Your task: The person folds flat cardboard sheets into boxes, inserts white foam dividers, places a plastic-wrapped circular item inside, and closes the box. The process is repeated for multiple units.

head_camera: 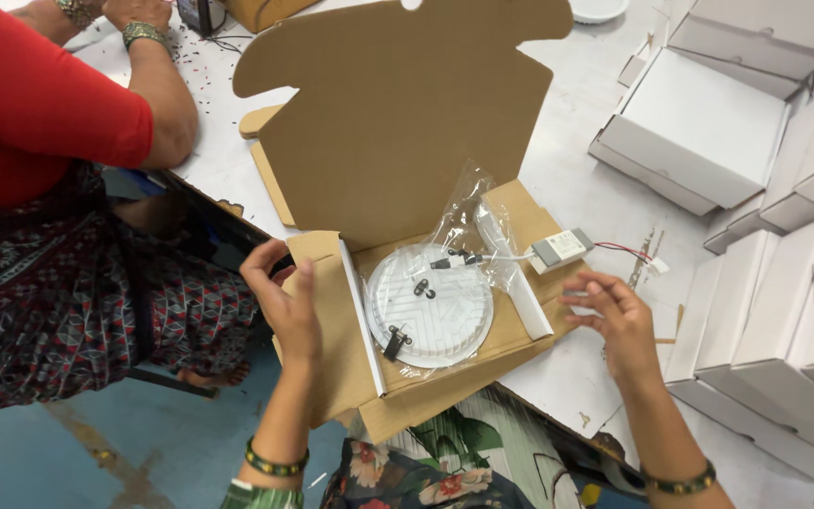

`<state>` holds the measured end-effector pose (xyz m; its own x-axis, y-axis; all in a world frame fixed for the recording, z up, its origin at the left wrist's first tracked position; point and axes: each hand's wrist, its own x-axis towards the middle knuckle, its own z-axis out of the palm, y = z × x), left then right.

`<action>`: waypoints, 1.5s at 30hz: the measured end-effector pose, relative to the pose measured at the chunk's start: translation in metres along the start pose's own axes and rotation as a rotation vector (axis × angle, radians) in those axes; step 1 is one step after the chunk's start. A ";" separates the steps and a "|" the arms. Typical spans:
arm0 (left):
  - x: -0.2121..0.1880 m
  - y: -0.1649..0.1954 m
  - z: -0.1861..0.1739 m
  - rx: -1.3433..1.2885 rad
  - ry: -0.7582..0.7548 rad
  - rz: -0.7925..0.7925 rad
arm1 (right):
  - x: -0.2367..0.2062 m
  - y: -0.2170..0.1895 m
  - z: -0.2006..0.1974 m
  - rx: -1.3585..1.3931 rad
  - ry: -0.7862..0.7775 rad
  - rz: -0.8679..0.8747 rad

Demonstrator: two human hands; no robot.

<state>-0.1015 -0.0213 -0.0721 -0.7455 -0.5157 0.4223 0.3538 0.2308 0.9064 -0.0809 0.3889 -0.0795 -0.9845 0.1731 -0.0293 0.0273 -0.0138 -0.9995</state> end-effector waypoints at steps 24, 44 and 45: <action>-0.012 -0.008 0.185 0.532 -1.229 0.137 | 0.091 0.008 0.031 0.298 0.064 0.240; -0.049 0.036 0.132 0.684 -1.354 0.641 | 0.066 -0.053 0.154 -0.863 -0.427 -0.648; -0.049 0.042 0.127 0.671 -1.339 0.663 | 0.068 -0.051 0.154 -0.898 -0.439 -0.632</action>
<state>-0.1220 0.1178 -0.0537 -0.6281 0.7718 0.0995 0.7644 0.5880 0.2647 -0.1759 0.2497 -0.0288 -0.8376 -0.4545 0.3029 -0.5460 0.6804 -0.4888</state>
